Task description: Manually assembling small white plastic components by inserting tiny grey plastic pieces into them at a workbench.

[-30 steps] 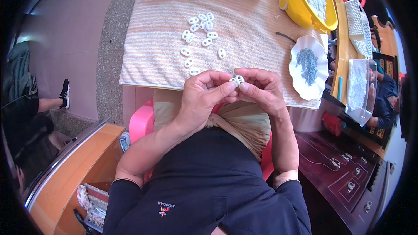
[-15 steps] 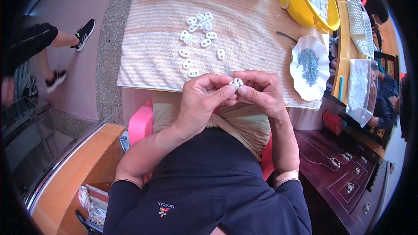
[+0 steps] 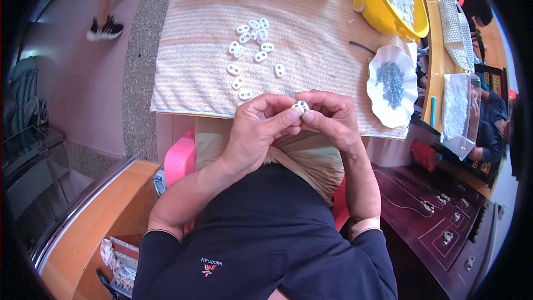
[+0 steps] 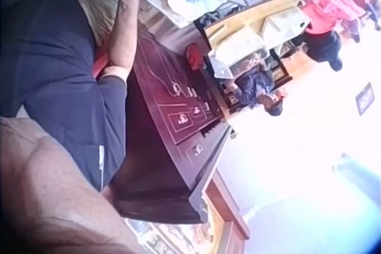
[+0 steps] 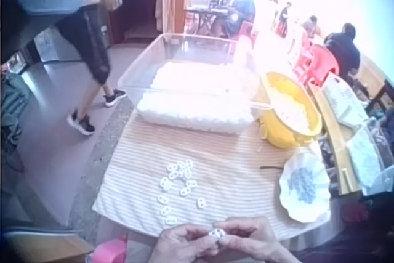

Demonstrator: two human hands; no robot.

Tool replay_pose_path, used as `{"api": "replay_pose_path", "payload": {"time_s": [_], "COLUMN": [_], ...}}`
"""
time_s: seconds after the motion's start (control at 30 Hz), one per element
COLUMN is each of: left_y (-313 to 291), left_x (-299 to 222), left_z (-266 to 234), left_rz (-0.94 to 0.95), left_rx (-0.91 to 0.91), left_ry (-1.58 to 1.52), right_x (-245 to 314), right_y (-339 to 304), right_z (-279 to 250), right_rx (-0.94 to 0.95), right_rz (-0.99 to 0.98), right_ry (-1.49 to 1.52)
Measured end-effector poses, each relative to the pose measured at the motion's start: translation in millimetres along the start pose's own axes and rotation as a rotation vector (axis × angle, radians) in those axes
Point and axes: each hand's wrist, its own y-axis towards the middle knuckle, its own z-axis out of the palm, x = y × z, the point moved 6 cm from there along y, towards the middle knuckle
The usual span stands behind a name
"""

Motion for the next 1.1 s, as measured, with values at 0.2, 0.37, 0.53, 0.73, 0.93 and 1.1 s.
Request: {"api": "replay_pose_path", "payload": {"time_s": [0.2, 0.37, 0.53, 0.73, 0.93, 1.1], "left_y": [0, -1, -1, -3, -4, -4], "left_x": [2, 3, 2, 3, 5, 6], "left_z": [1, 4, 7, 9, 9, 10], "left_rz": [-0.103, -0.13, -0.133, -0.093, -0.085, -0.058], "left_rx": [0.046, 0.095, 0.136, 0.189, 0.204, 0.22], "left_ry": [-0.082, -0.133, -0.148, -0.141, -0.123, -0.113], "right_x": [9, 19, 26, 35, 36, 41], "right_y": [3, 2, 0, -3, -7, -8], "right_z": [2, 5, 7, 15, 17, 21], "right_rx": [0.027, 0.026, 0.005, 0.011, 0.017, 0.034], "right_rz": [-0.13, -0.217, -0.266, -0.275, -0.288, -0.317], "right_ry": [-0.157, -0.273, -0.388, -0.421, -0.405, -0.45]}}
